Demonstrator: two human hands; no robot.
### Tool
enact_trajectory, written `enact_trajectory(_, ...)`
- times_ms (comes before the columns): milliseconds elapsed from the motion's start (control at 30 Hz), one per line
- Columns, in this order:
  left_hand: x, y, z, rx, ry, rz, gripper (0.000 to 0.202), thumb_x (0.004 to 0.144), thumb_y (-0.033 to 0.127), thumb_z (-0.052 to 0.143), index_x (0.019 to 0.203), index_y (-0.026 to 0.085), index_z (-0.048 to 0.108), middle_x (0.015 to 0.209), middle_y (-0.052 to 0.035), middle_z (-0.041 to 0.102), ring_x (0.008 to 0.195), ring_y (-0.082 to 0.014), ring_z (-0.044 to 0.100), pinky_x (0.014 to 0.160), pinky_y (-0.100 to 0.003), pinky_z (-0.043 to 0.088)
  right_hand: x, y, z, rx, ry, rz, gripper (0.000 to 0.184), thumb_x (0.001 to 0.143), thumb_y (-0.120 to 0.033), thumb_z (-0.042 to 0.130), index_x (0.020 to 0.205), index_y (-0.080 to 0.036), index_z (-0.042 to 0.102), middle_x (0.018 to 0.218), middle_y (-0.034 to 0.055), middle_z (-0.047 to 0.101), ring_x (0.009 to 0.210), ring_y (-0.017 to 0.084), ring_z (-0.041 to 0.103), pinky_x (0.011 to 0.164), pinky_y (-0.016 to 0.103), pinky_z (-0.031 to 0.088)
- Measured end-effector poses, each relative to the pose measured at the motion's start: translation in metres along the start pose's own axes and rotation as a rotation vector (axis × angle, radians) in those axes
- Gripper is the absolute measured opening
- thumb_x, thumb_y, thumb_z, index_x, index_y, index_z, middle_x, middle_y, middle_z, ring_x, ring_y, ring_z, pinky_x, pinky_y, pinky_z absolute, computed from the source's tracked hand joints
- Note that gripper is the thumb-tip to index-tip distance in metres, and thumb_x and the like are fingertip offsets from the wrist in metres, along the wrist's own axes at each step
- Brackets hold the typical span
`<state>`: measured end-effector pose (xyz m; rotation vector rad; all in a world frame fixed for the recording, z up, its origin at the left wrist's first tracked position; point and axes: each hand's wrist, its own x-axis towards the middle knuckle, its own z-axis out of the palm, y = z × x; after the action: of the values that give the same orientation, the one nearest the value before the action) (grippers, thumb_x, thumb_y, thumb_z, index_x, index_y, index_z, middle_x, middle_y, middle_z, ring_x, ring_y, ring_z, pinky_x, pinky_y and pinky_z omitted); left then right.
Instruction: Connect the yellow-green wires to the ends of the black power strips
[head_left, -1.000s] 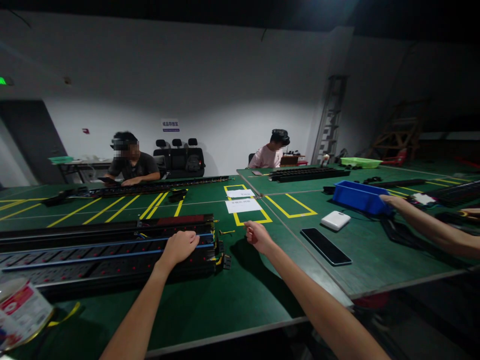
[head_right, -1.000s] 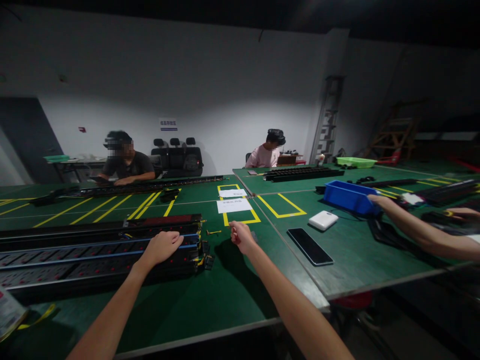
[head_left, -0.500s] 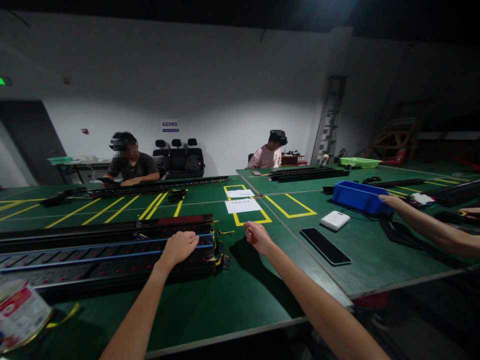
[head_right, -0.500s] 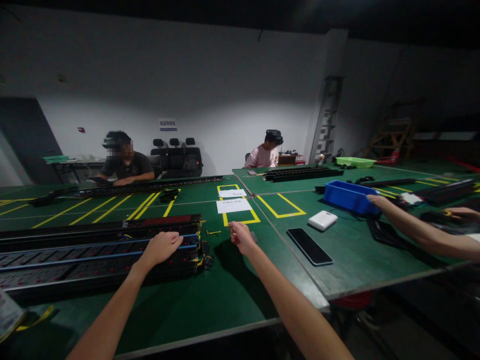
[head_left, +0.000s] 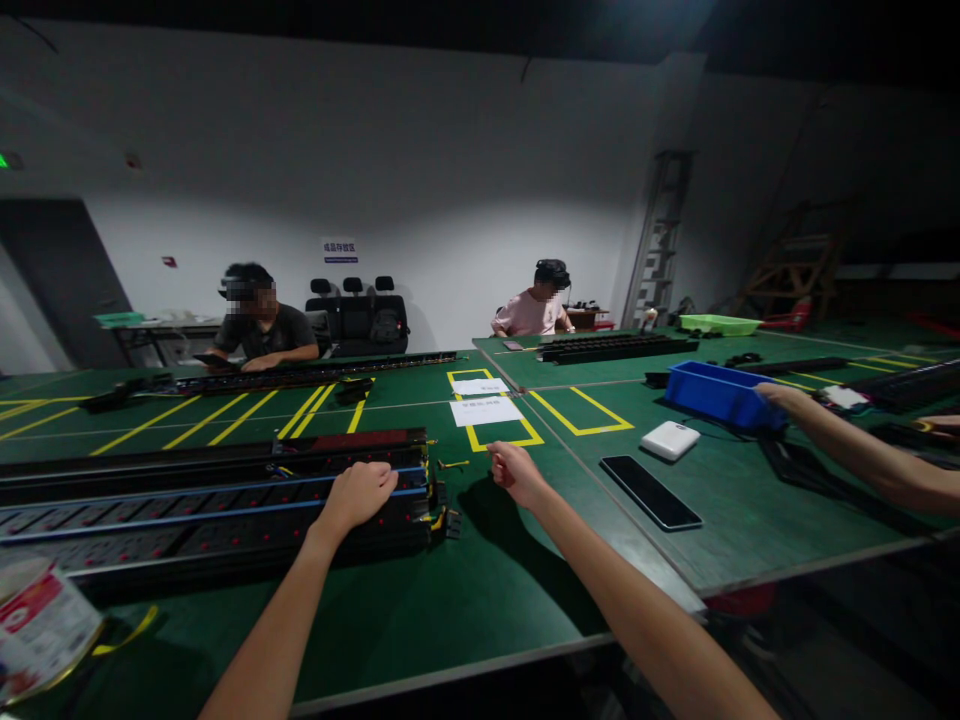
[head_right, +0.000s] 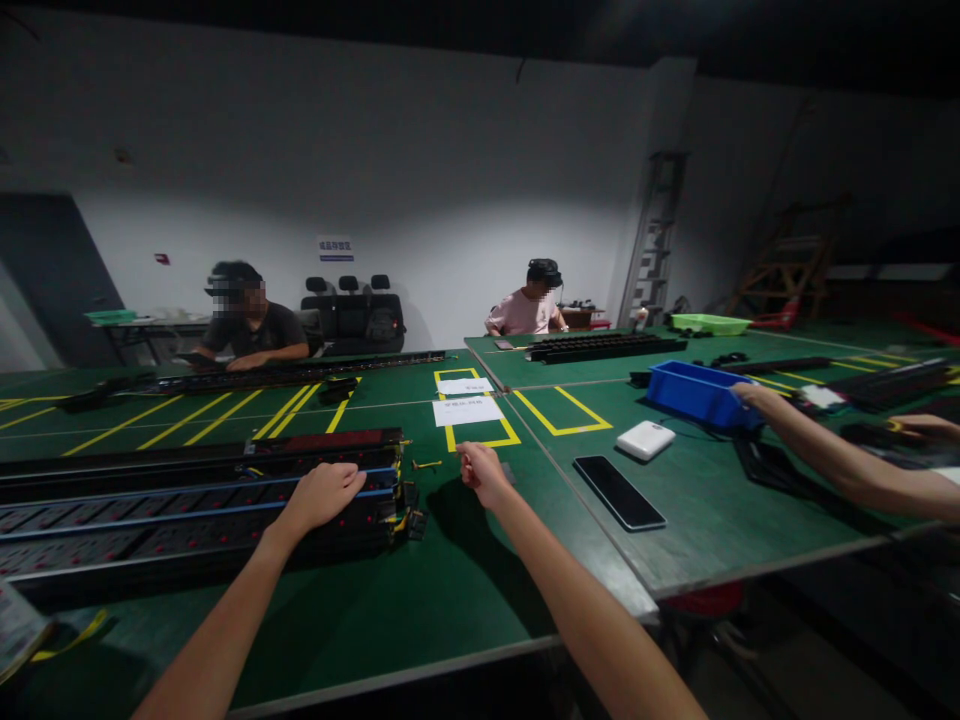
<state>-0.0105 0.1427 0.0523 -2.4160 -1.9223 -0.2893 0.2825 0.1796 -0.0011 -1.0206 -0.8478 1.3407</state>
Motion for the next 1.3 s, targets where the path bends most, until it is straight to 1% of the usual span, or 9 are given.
enact_trajectory(100, 0.0009, -0.0006, 0.0012, 0.005, 0.001, 0.004, 0.044, 0.100, 0.044, 0.035, 0.073, 0.022, 0.062, 0.083, -0.0076, 0.073, 0.082, -0.0251, 0.070, 0.067, -0.028, 0.040, 0.0014, -0.0010, -0.0005, 0.024, 0.013, 0.018, 0.029, 0.067, -0.028, 0.075, 0.064, -0.022, 0.048, 0.050, -0.0085, 0.045, 0.039, 0.005, 0.038, 0.039, 0.019, 0.026)
enact_trajectory(300, 0.0017, -0.0011, 0.0026, -0.001, 0.014, 0.002, 0.043, 0.099, 0.044, 0.036, 0.071, 0.022, 0.060, 0.080, -0.0069, 0.072, 0.081, -0.0246, 0.070, 0.065, -0.028, 0.038, 0.0048, 0.0021, -0.0026, 0.028, 0.008, -0.041, 0.032, 0.064, -0.035, 0.079, 0.068, -0.022, 0.051, 0.051, -0.0087, 0.047, 0.040, 0.006, 0.038, 0.039, 0.021, 0.022)
enact_trajectory(500, 0.0010, -0.0014, 0.0016, -0.004, 0.003, -0.008, 0.044, 0.099, 0.044, 0.035, 0.072, 0.022, 0.062, 0.082, -0.0074, 0.073, 0.082, -0.0245, 0.069, 0.067, -0.028, 0.041, 0.0053, 0.0041, -0.0015, 0.032, 0.015, -0.046, 0.037, 0.060, -0.039, 0.082, 0.069, -0.022, 0.050, 0.051, -0.0093, 0.046, 0.039, 0.005, 0.036, 0.038, 0.021, 0.019)
enact_trajectory(667, 0.0001, -0.0010, -0.0004, -0.004, -0.006, -0.007, 0.044, 0.100, 0.044, 0.035, 0.074, 0.022, 0.063, 0.083, -0.0076, 0.073, 0.082, -0.0237, 0.069, 0.068, -0.028, 0.043, 0.0055, 0.0044, -0.0024, 0.036, 0.005, -0.058, 0.041, 0.061, -0.043, 0.084, 0.071, -0.022, 0.051, 0.052, -0.0097, 0.046, 0.039, 0.005, 0.036, 0.038, 0.021, 0.019)
enact_trajectory(900, 0.0000, -0.0007, -0.0006, -0.010, -0.002, -0.004, 0.044, 0.100, 0.044, 0.037, 0.073, 0.022, 0.063, 0.083, -0.0076, 0.074, 0.083, -0.0239, 0.070, 0.069, -0.028, 0.043, 0.0036, 0.0039, -0.0020, 0.026, 0.008, -0.048, 0.040, 0.062, -0.043, 0.084, 0.072, -0.022, 0.051, 0.051, -0.0101, 0.046, 0.039, 0.005, 0.036, 0.038, 0.021, 0.020)
enact_trajectory(1133, -0.0002, 0.0000, 0.0001, 0.015, -0.007, -0.010, 0.044, 0.100, 0.043, 0.035, 0.076, 0.022, 0.066, 0.085, -0.0084, 0.074, 0.086, -0.0249, 0.071, 0.073, -0.029, 0.046, 0.0013, 0.0004, 0.0010, 0.050, 0.010, -0.040, 0.037, 0.062, -0.038, 0.083, 0.070, -0.021, 0.052, 0.049, -0.0106, 0.045, 0.037, 0.004, 0.034, 0.037, 0.022, 0.017)
enact_trajectory(1300, -0.0003, 0.0003, -0.0001, 0.009, -0.008, -0.007, 0.044, 0.100, 0.043, 0.035, 0.075, 0.022, 0.064, 0.084, -0.0080, 0.074, 0.084, -0.0243, 0.070, 0.071, -0.028, 0.045, 0.0007, -0.0001, 0.0016, 0.056, 0.012, -0.038, 0.036, 0.062, -0.038, 0.083, 0.069, -0.021, 0.052, 0.049, -0.0105, 0.045, 0.037, 0.004, 0.034, 0.037, 0.021, 0.017)
